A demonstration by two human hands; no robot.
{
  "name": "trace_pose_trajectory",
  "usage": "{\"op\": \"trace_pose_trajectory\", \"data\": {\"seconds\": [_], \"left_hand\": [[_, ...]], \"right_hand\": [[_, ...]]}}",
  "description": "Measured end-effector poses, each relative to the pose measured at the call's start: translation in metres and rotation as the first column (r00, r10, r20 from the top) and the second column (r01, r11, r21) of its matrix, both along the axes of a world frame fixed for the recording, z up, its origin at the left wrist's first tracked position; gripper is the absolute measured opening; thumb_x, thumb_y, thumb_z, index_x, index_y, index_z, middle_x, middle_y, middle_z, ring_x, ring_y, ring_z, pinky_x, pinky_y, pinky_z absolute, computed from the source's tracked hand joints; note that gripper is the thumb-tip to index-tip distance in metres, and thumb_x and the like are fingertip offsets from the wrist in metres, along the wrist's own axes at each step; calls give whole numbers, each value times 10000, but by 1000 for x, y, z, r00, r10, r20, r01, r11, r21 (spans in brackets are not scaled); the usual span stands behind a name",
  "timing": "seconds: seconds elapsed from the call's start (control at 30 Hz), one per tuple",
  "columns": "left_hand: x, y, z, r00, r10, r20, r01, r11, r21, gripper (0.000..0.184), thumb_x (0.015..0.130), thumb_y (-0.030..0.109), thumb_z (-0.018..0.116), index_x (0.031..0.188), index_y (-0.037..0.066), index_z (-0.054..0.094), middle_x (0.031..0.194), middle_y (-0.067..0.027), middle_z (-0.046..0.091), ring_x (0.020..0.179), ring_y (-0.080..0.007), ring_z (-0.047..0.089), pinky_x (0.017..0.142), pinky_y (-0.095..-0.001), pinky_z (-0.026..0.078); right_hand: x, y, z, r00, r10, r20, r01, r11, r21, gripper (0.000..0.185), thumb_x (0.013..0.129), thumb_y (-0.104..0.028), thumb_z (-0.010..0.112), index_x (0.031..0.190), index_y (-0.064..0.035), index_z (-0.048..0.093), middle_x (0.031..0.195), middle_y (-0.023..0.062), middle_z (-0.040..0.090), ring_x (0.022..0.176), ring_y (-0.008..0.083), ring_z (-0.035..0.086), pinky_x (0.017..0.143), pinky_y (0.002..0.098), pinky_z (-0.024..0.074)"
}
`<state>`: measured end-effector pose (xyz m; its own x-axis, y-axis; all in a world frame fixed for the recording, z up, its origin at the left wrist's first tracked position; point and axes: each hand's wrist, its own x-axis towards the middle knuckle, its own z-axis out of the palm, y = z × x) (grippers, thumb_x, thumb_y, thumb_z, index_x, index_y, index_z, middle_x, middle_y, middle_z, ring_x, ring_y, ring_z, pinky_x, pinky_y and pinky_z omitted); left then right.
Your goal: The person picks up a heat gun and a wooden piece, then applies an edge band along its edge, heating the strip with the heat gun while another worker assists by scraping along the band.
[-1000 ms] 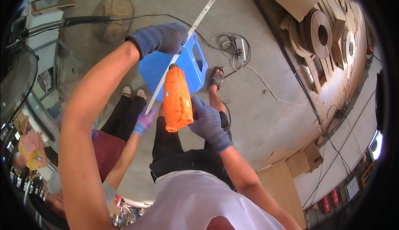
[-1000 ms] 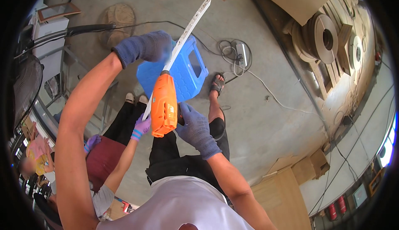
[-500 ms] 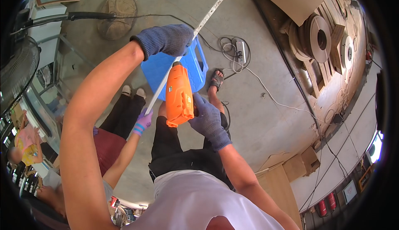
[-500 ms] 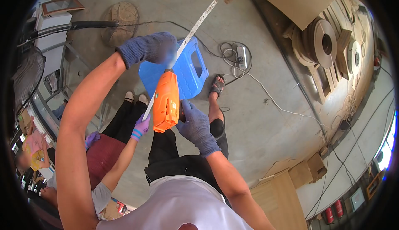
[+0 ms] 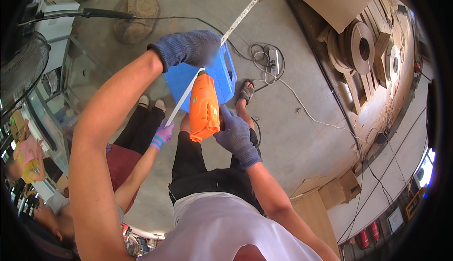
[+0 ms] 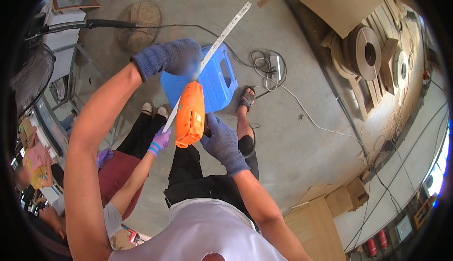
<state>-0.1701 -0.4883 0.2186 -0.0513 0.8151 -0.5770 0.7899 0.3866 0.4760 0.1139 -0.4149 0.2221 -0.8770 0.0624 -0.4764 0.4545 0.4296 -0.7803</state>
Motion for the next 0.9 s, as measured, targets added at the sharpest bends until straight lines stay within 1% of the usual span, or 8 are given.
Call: {"op": "trace_pose_trajectory", "data": {"seconds": [0.17,0.37,0.47,0.57,0.67,0.77,0.87,0.9], "left_hand": [[5,-8,11,995,86,45,-87,996,12,231,747,184,643,770,-40,694,811,-256,681,760,-392,684,695,-452,546],[9,-11,22,998,-57,-16,57,998,-9,209,753,181,644,747,-22,691,819,-256,684,751,-382,681,691,-451,548],[15,-26,12,998,-31,-59,39,989,142,185,727,223,643,688,48,689,733,-211,659,684,-387,650,658,-445,526],[17,-32,26,998,43,50,-51,986,156,180,734,222,638,704,53,692,744,-209,662,693,-387,651,676,-449,527],[20,-41,22,1000,-17,-9,19,975,222,180,747,227,642,720,58,697,749,-208,660,707,-383,655,698,-452,527],[23,-46,34,999,-28,-40,35,981,190,180,766,230,643,725,64,699,750,-201,663,717,-372,663,711,-454,528],[26,-56,36,996,83,26,-86,958,273,177,778,227,641,717,71,698,740,-193,662,713,-366,666,695,-447,528],[27,-58,40,998,57,5,-56,967,250,175,780,224,641,718,70,697,739,-193,662,712,-366,665,692,-444,528]], "right_hand": [[3,-4,1,1000,-3,2,3,1000,1,474,787,-177,780,1200,-94,562,906,159,651,864,346,655,743,412,512],[5,-10,0,1000,10,18,-10,1000,9,460,781,-168,779,1183,-96,567,917,154,653,871,342,658,747,412,513],[7,-14,0,1000,24,15,-25,1000,19,453,782,-176,778,1174,-96,566,917,149,654,877,342,657,747,411,513],[8,-17,-2,999,43,6,-43,999,27,452,784,-189,774,1172,-97,562,920,145,654,885,343,657,748,412,513],[10,-21,-3,998,59,2,-60,998,37,459,784,-198,771,1179,-98,559,923,145,654,890,343,657,749,415,514],[12,-25,-4,998,69,-6,-69,997,39,464,782,-197,769,1185,-100,561,918,145,653,883,342,657,744,418,514],[12,-27,-3,996,88,8,-89,996,25,436,801,-201,741,1165,-91,529,951,148,640,885,363,653,740,453,515],[11,-28,-3,995,96,16,-97,995,19,422,811,-203,728,1154,-86,513,968,150,634,888,373,651,738,470,515]]}}
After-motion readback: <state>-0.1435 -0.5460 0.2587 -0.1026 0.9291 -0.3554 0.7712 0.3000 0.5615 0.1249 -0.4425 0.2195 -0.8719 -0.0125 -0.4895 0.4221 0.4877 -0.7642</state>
